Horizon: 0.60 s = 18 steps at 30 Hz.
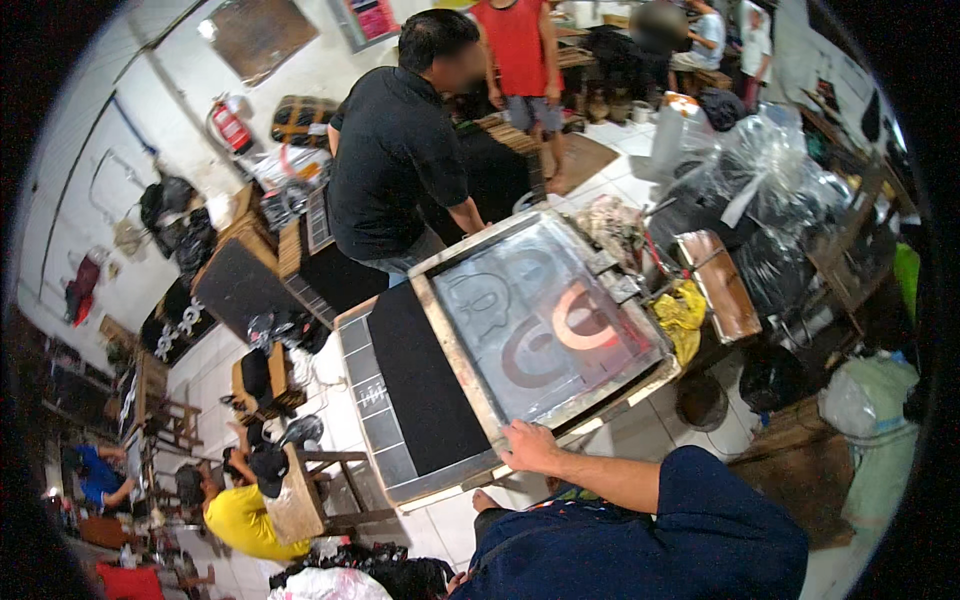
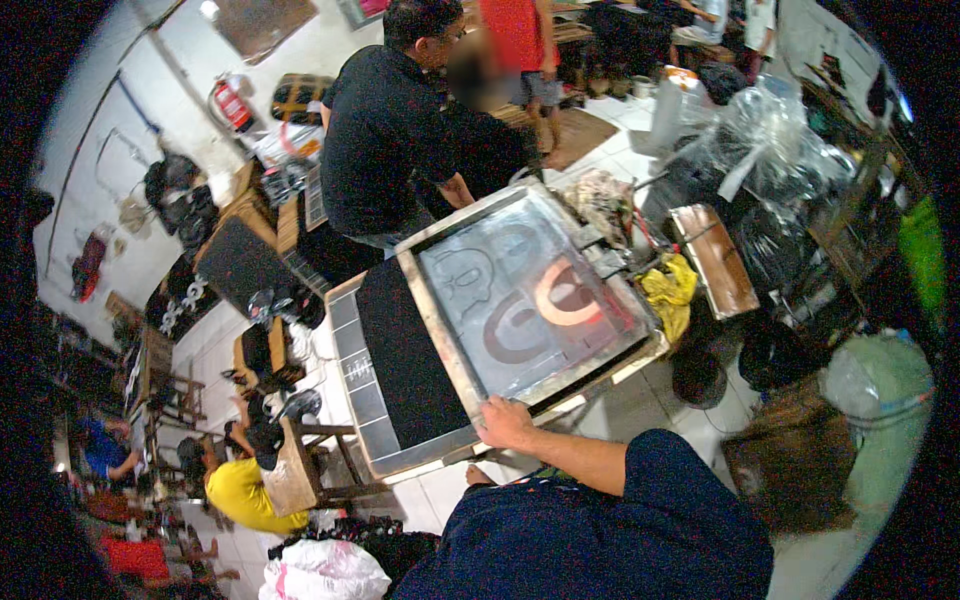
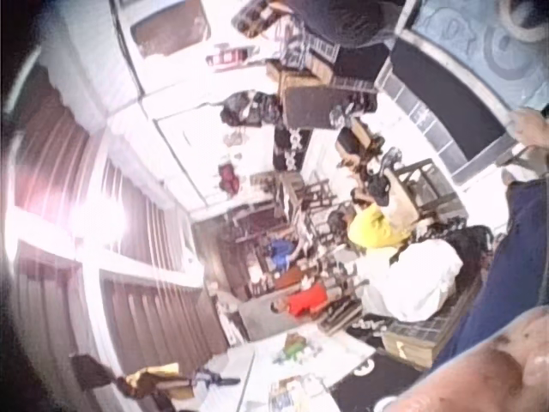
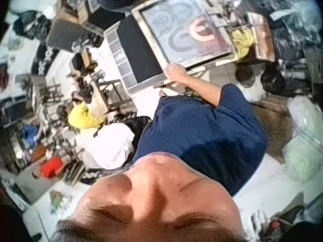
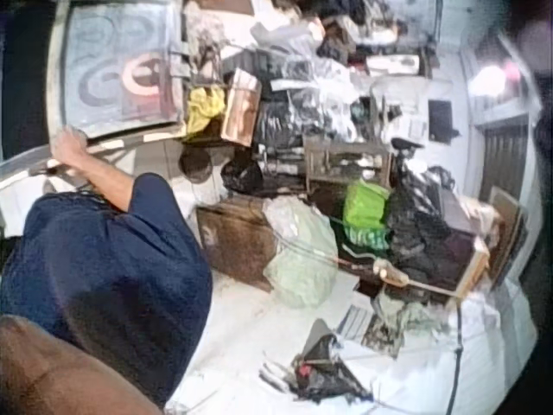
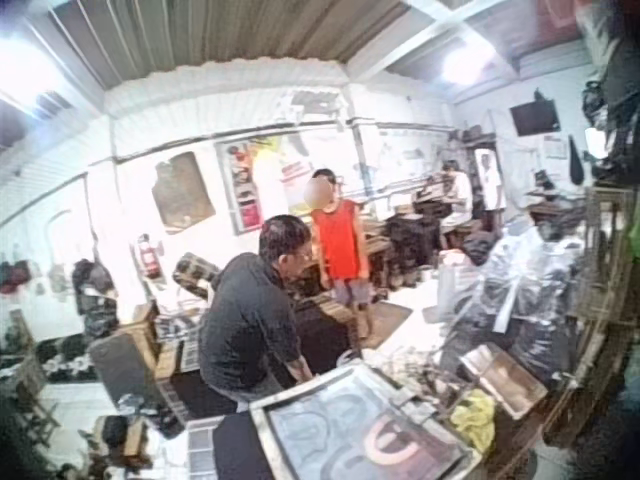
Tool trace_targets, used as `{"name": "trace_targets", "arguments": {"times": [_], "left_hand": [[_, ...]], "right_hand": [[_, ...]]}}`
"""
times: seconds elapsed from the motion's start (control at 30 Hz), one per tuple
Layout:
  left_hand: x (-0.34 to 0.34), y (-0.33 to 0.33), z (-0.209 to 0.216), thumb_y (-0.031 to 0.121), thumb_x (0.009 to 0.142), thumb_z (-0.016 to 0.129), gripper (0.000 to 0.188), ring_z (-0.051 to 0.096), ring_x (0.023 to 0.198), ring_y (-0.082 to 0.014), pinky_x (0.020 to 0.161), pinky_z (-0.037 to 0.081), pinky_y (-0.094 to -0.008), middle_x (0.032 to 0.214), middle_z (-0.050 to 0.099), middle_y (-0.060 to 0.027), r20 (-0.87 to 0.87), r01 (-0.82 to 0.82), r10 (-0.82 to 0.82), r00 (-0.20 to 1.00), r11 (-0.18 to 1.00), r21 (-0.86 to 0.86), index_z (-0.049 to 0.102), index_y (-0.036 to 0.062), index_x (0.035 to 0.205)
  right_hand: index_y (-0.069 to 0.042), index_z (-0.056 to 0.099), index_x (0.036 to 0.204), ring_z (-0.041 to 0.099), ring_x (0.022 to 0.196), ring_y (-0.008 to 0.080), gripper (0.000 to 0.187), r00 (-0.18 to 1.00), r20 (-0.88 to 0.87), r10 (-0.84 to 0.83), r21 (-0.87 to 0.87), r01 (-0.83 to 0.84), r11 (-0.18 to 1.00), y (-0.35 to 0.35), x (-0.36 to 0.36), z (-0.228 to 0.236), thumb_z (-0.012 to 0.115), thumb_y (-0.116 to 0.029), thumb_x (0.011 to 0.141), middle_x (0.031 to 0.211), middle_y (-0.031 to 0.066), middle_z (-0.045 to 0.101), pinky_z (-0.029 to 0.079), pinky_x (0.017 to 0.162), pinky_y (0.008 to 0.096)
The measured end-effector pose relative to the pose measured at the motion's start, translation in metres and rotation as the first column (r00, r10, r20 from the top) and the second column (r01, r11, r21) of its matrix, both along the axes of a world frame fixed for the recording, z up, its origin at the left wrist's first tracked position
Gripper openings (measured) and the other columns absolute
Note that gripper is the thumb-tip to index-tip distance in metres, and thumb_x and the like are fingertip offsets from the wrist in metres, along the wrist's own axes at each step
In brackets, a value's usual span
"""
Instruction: The person assembles a screen printing frame by applying tape to a stencil and securing it onto a wooden frame. They handle the frame and tape, adjusting the stencil and pressing it into place.
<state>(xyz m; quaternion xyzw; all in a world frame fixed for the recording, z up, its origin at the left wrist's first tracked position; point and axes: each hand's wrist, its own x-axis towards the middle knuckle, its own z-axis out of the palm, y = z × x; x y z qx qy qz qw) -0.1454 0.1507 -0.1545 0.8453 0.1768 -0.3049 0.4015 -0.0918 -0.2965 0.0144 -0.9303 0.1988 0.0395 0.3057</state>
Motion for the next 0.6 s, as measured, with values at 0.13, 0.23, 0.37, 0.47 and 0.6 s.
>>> {"name": "trace_targets", "arguments": {"times": [0.13, 0.23, 0.37, 0.47, 0.6], "left_hand": [[0.024, 0.012, 0.005, 0.013, 0.097, 0.067, 0.020, 0.072, 0.069, -0.0199, 0.062, 0.059, -0.0339, 0.085, 0.076, -0.0146, -0.010, 0.040, -0.040, 0.999, 0.999, -0.001, 0.072, -0.0054, 0.102], [0.058, 0.031, 0.006, 0.013, 0.097, 0.066, 0.020, 0.072, 0.068, -0.0198, 0.061, 0.059, -0.0339, 0.085, 0.076, -0.0143, -0.026, 0.060, -0.059, 0.998, 0.998, 0.014, 0.072, -0.0052, 0.101], [0.134, 0.055, -0.004, 0.014, 0.098, 0.065, 0.020, 0.071, 0.067, -0.0197, 0.061, 0.059, -0.0339, 0.084, 0.076, -0.0140, -0.062, 0.156, -0.153, 0.986, 0.987, 0.041, 0.072, -0.0049, 0.100], [0.206, 0.069, -0.004, 0.014, 0.098, 0.065, 0.020, 0.071, 0.067, -0.0196, 0.061, 0.059, -0.0339, 0.084, 0.076, -0.0137, 0.000, 0.311, -0.312, 0.950, 0.945, 0.107, 0.072, -0.0047, 0.099], [0.288, 0.038, 0.008, 0.018, 0.103, 0.057, 0.025, 0.067, 0.063, -0.0196, 0.061, 0.057, -0.0347, 0.076, 0.072, -0.0075, -0.020, -0.063, 0.060, 0.998, 0.947, -0.314, 0.069, -0.0024, 0.094]], "right_hand": [[-0.004, 0.064, 0.128, 0.061, 0.112, 0.0347, 0.056, 0.998, 0.039, -0.044, -0.061, 0.046, 0.997, 0.004, 0.002, 0.001, 0.073, -0.039, 0.084, 0.119, 0.0165, 0.063, 0.052, 0.092, 0.0513], [-0.004, 0.061, 0.131, 0.053, 0.118, 0.0336, 0.059, 0.974, 0.203, -0.102, -0.089, 0.122, 0.989, 0.015, 0.008, 0.000, 0.074, -0.040, 0.085, 0.118, 0.0156, 0.060, 0.043, 0.097, 0.0505], [0.001, 0.056, 0.140, 0.052, 0.115, 0.0340, 0.074, 0.927, 0.278, -0.252, -0.153, 0.302, 0.941, 0.023, 0.031, -0.013, 0.078, -0.042, 0.083, 0.119, 0.0166, 0.059, 0.039, 0.097, 0.0483], [0.001, 0.056, 0.139, 0.054, 0.112, 0.0359, 0.073, 0.890, 0.291, -0.352, -0.141, 0.403, 0.904, 0.031, 0.053, -0.022, 0.080, -0.039, 0.082, 0.116, 0.0177, 0.059, 0.042, 0.094, 0.0489], [-0.002, 0.060, 0.132, 0.056, 0.108, 0.0384, 0.063, 0.834, 0.284, -0.473, -0.136, 0.524, 0.841, 0.043, 0.077, -0.028, 0.084, -0.026, 0.079, 0.111, 0.0173, 0.058, 0.046, 0.090, 0.0503]]}}
